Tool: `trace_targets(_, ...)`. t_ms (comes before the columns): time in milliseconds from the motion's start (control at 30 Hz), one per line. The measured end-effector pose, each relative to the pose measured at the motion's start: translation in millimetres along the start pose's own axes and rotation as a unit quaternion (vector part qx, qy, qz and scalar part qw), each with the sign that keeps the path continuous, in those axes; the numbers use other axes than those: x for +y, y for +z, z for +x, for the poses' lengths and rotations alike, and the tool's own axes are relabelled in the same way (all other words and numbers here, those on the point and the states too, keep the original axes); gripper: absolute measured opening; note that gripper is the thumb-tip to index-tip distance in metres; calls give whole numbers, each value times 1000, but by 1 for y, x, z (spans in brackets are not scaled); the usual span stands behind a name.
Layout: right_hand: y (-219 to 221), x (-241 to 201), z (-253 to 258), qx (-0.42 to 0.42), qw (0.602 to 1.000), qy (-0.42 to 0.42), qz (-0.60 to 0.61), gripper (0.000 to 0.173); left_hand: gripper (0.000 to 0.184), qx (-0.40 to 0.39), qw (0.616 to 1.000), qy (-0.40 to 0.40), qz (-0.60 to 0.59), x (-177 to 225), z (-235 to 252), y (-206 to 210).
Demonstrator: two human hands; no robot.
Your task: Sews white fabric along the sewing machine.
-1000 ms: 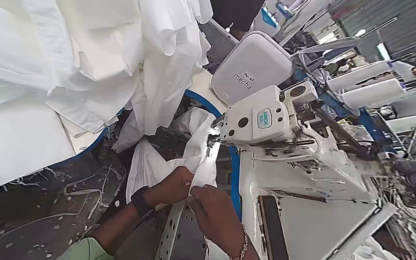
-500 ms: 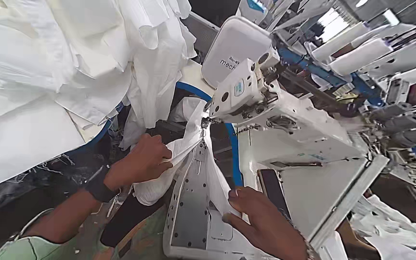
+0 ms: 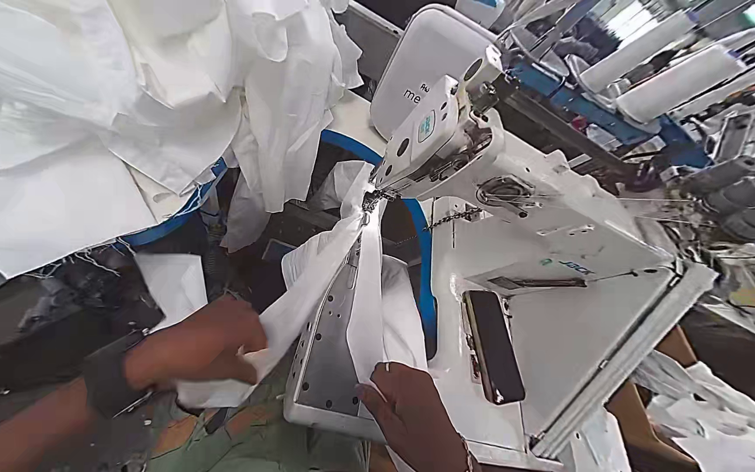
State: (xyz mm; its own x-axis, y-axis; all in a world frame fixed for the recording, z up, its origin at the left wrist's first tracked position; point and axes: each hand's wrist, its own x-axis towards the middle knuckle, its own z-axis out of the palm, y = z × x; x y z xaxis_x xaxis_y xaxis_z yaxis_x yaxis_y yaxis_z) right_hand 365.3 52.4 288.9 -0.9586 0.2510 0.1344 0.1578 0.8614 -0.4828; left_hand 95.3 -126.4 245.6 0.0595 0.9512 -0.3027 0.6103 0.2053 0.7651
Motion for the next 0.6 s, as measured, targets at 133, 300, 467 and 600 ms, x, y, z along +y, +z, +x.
trace_targets(133,-47,-42,0,1,973,113,-203,26,49,232,938,-40,-256,24,35,35)
trace_targets(300,-99,-18,-11,-15,949,75,-306,32,72,421,906,-21,44,63,37,71)
trace_targets(467,-80,-27,3,-74,987,36,-139,31,19,490,868,66,47,57,42,72)
trace_targets(600,-67,-78,21,-154,938,125,-284,11,22,433,881,171,-84,64,45,62)
